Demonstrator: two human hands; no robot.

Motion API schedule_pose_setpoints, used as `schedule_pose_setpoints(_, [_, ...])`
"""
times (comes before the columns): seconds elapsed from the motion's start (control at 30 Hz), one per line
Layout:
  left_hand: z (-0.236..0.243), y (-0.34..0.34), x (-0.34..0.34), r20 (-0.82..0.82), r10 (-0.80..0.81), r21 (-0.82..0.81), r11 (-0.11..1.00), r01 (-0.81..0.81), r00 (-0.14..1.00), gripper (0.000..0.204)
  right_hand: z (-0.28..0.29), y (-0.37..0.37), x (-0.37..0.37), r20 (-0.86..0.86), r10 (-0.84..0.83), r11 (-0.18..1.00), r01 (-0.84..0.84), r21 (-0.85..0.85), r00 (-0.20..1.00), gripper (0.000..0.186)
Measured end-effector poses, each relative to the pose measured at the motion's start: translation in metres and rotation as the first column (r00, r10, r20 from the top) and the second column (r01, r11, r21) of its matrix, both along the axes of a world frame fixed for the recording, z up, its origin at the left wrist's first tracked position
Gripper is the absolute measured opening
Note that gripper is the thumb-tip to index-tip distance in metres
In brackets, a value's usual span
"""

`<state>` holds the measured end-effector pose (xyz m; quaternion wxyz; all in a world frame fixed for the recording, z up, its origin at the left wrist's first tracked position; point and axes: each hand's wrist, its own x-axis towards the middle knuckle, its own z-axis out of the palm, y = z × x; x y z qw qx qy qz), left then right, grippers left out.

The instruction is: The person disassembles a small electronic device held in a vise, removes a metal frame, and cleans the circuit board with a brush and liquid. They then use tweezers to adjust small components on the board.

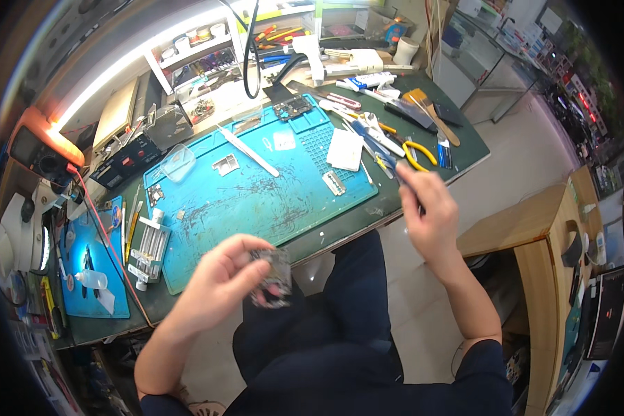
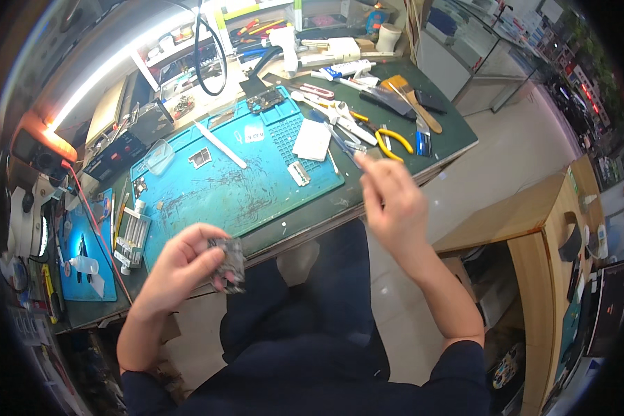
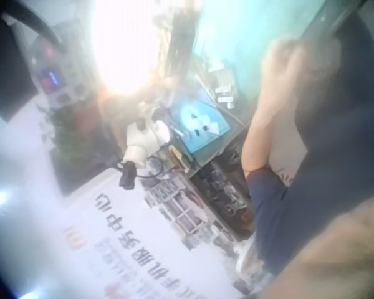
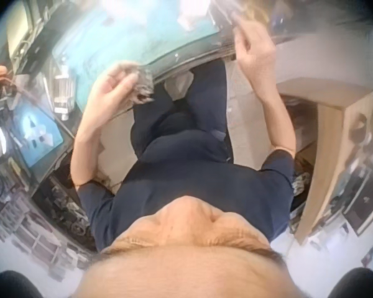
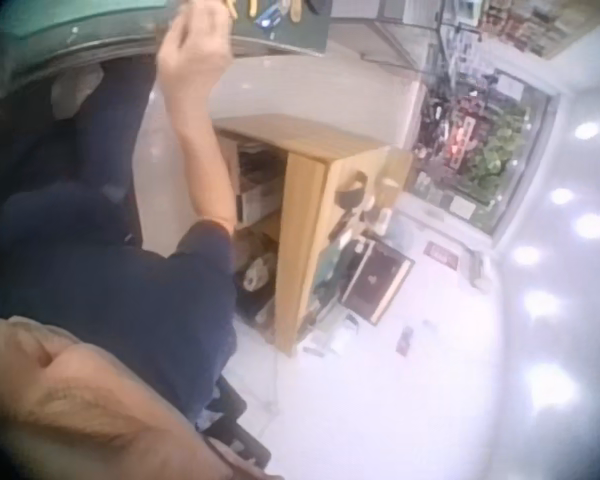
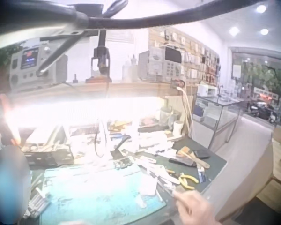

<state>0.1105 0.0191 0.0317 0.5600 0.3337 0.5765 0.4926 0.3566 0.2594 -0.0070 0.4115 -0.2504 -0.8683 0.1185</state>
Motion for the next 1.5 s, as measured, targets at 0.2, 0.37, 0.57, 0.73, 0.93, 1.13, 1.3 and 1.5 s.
schedule_pose_setpoints(0.2, [-0.007, 0.020, -0.043, -0.565, 0.121, 0.070, 0.993, -0.099, 0.816, 0.025, 0.001, 0.048, -0.055, 0.142, -0.124, 0.979, 0.097, 0.178, 0.982, 0.030])
schedule_pose_setpoints(0.37, [-0.021, 0.023, -0.052, -0.809, 0.156, 0.155, 0.987, -0.050, 0.566, 0.027, 0.017, 0.015, -0.160, 0.173, 0.337, 0.932, -0.354, 0.075, 0.925, 0.033])
schedule_pose_setpoints(0.57, [-0.035, 0.015, -0.039, -0.913, 0.298, 0.297, 0.954, -0.046, 0.279, 0.055, -0.011, 0.013, -0.233, 0.409, 0.334, 0.892, -0.425, 0.154, 0.849, 0.039])
schedule_pose_setpoints(0.73, [-0.040, 0.001, -0.033, -0.907, 0.319, 0.312, 0.948, -0.069, 0.277, 0.067, 0.023, 0.017, -0.206, -0.113, 0.622, 0.564, -0.544, -0.621, 0.775, 0.039])
schedule_pose_setpoints(0.93, [-0.046, -0.002, -0.030, -0.873, 0.365, 0.350, 0.931, -0.107, 0.323, 0.058, 0.034, -0.016, -0.124, -0.328, 0.476, 0.079, -0.412, -0.908, 0.816, 0.058])
schedule_pose_setpoints(1.13, [-0.045, -0.004, -0.032, -0.849, 0.374, 0.356, 0.927, -0.118, 0.372, 0.056, 0.005, -0.052, -0.105, -0.126, 0.645, 0.530, -0.560, -0.637, 0.754, 0.095])
schedule_pose_setpoints(1.3, [-0.047, -0.004, -0.033, -0.831, 0.378, 0.362, 0.925, -0.119, 0.409, 0.057, -0.001, -0.067, -0.106, -0.143, 0.482, 0.683, -0.473, -0.556, 0.864, 0.062])
schedule_pose_setpoints(1.5, [-0.048, -0.005, -0.031, -0.827, 0.394, 0.373, 0.918, -0.133, 0.400, 0.058, -0.006, -0.067, -0.118, -0.059, 0.623, 0.689, -0.583, -0.429, 0.780, 0.044])
